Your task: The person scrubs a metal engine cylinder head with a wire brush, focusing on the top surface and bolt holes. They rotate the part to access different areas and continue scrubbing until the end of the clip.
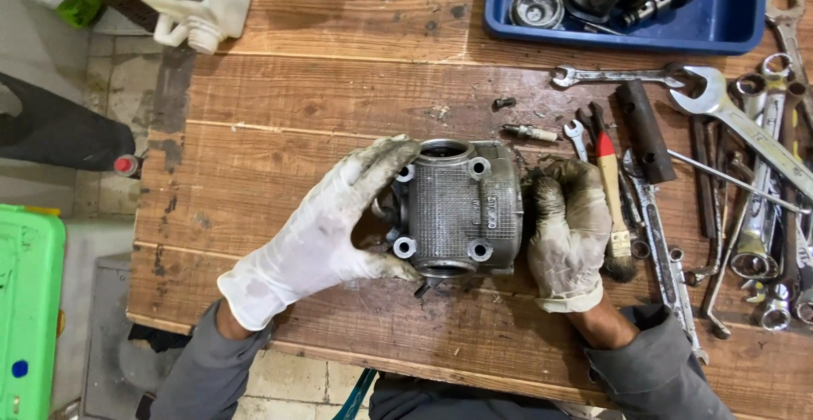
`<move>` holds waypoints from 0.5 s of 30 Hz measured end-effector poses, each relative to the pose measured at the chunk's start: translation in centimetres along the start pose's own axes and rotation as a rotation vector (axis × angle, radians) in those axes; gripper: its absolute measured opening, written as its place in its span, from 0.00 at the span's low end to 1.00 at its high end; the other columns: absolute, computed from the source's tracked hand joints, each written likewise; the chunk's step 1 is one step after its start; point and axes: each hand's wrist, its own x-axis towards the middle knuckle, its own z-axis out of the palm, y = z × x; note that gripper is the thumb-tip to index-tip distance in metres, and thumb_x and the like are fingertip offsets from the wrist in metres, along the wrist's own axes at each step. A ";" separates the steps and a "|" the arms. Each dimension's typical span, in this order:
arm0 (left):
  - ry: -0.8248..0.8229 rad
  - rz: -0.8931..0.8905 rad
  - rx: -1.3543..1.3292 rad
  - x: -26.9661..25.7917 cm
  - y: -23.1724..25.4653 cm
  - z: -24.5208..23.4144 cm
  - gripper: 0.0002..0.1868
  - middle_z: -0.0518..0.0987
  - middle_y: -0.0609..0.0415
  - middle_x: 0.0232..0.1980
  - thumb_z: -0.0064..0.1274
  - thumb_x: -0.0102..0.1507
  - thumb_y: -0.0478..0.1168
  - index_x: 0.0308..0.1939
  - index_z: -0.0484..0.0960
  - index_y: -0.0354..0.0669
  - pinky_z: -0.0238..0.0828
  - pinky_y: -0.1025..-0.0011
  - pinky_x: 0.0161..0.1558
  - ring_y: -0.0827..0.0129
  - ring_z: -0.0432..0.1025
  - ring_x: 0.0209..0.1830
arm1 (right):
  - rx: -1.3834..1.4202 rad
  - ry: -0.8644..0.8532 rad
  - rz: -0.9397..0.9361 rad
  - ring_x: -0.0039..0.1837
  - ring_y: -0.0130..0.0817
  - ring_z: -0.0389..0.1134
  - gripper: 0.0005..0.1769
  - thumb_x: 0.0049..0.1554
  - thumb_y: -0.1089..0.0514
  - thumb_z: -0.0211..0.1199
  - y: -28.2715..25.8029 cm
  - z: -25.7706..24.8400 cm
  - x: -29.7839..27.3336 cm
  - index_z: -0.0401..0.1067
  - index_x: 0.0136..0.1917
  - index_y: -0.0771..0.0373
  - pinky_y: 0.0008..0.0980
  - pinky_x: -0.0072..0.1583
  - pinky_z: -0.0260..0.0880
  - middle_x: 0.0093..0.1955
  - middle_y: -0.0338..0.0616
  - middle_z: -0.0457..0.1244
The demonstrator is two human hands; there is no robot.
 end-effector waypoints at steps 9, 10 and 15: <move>0.044 0.075 -0.001 -0.5 -0.6 0.4 0.58 0.61 0.40 0.79 0.63 0.56 0.66 0.80 0.52 0.43 0.57 0.51 0.79 0.47 0.59 0.80 | -0.031 -0.045 -0.012 0.58 0.29 0.62 0.06 0.69 0.60 0.55 0.6 -0.3 -0.1 0.65 0.59 0.61 0.28 0.67 0.64 0.54 0.38 0.61; 0.043 0.079 -0.001 -0.4 -0.5 0.4 0.58 0.61 0.40 0.79 0.63 0.56 0.66 0.80 0.52 0.43 0.57 0.51 0.79 0.47 0.59 0.80 | -0.032 -0.042 -0.014 0.58 0.29 0.62 0.06 0.69 0.60 0.55 1.4 -0.3 -0.2 0.65 0.59 0.61 0.28 0.67 0.64 0.54 0.38 0.61; 0.061 0.061 0.013 -0.4 -0.6 0.7 0.60 0.62 0.38 0.77 0.68 0.54 0.63 0.78 0.54 0.38 0.59 0.52 0.78 0.46 0.61 0.79 | 0.067 0.047 -0.045 0.61 0.31 0.65 0.12 0.67 0.65 0.58 2.4 -0.3 -0.3 0.66 0.63 0.62 0.29 0.70 0.68 0.58 0.40 0.64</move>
